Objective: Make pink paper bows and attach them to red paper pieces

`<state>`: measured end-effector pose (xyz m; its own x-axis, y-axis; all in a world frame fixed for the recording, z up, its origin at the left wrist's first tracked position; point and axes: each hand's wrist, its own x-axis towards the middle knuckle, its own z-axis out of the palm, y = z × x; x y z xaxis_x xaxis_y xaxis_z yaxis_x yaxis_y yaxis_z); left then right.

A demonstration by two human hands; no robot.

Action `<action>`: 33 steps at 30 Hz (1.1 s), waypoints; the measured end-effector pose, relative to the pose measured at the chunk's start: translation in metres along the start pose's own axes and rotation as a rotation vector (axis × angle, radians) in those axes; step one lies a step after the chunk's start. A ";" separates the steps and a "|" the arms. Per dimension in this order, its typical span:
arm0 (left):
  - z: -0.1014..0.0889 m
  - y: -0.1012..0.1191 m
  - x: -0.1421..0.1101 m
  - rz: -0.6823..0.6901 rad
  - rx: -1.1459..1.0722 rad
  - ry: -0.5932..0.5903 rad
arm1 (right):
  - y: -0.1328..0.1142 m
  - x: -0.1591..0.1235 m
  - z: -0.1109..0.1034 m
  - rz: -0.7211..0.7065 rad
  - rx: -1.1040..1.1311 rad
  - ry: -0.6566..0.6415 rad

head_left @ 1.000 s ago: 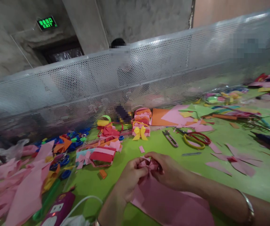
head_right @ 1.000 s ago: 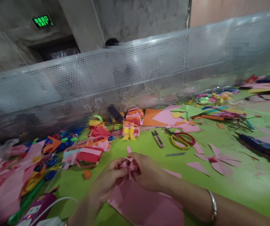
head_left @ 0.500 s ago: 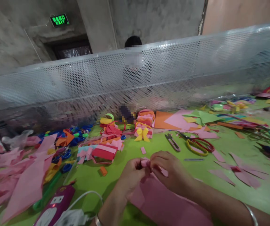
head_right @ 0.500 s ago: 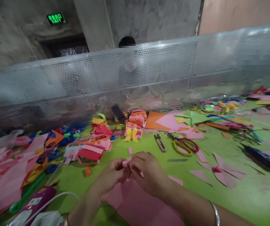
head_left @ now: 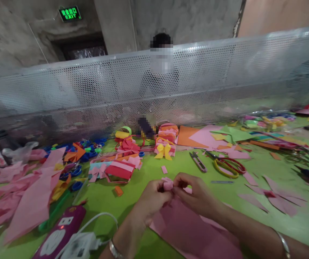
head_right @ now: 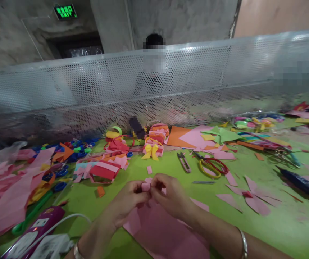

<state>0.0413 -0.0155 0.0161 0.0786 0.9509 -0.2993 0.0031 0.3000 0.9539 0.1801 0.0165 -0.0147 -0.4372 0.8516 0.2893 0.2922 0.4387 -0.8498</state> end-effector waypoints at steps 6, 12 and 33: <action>-0.001 -0.006 0.003 0.013 -0.007 0.029 | 0.001 0.001 0.000 0.059 0.106 -0.004; 0.000 -0.005 0.004 0.072 0.028 0.070 | -0.006 0.004 -0.004 0.173 0.276 -0.050; -0.002 -0.008 0.008 0.130 0.227 0.090 | 0.001 0.005 -0.001 0.304 0.292 -0.030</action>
<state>0.0399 -0.0106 0.0061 0.0042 0.9863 -0.1648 0.2231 0.1598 0.9616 0.1790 0.0213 -0.0141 -0.3937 0.9192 -0.0035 0.1602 0.0649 -0.9849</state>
